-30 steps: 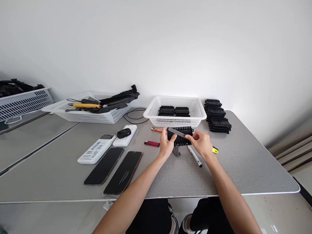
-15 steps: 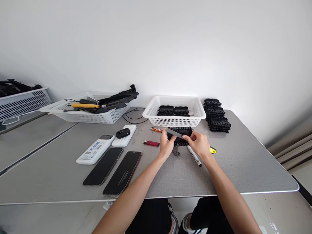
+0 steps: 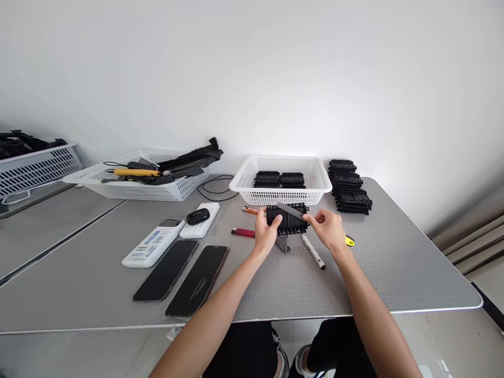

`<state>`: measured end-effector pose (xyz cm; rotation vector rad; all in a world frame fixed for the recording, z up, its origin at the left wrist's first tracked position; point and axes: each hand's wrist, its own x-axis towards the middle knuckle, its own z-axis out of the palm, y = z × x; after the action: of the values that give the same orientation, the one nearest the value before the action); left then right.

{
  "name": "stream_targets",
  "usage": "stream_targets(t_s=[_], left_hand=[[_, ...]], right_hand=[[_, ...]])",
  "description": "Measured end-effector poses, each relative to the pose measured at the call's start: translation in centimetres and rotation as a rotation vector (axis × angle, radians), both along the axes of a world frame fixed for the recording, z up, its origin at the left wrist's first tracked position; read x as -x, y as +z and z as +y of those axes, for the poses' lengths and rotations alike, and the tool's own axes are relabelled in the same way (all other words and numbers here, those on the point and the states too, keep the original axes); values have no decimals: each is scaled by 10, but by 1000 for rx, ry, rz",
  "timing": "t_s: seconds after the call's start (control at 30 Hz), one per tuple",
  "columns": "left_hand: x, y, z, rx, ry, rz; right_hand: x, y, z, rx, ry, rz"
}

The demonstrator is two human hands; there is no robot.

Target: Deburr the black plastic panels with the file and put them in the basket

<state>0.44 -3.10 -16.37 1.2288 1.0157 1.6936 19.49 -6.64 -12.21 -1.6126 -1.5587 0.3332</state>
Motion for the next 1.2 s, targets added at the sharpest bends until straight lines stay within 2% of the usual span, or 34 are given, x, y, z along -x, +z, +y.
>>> stream_targets(t_s=[0.17, 0.4, 0.6, 0.8, 0.97, 1.07, 1.2], left_hand=[[3, -1, 3, 2, 24, -4], [2, -2, 3, -3, 8, 5], [5, -4, 6, 9, 26, 21], [-1, -4, 2, -18, -21, 64], [-11, 1, -12, -31, -98, 166], [-13, 1, -14, -23, -114, 173], [-7, 0, -6, -11, -85, 101]], right_hand=[[-22, 3, 4, -42, -96, 42], [-6, 1, 1, -1, -3, 15], [-26, -1, 8, -38, -130, 50], [-7, 1, 4, -155, 0, 7], [11, 1, -2, -94, -42, -5], [9, 1, 0, -83, -42, 24], [-2, 0, 4, -65, 44, 135]])
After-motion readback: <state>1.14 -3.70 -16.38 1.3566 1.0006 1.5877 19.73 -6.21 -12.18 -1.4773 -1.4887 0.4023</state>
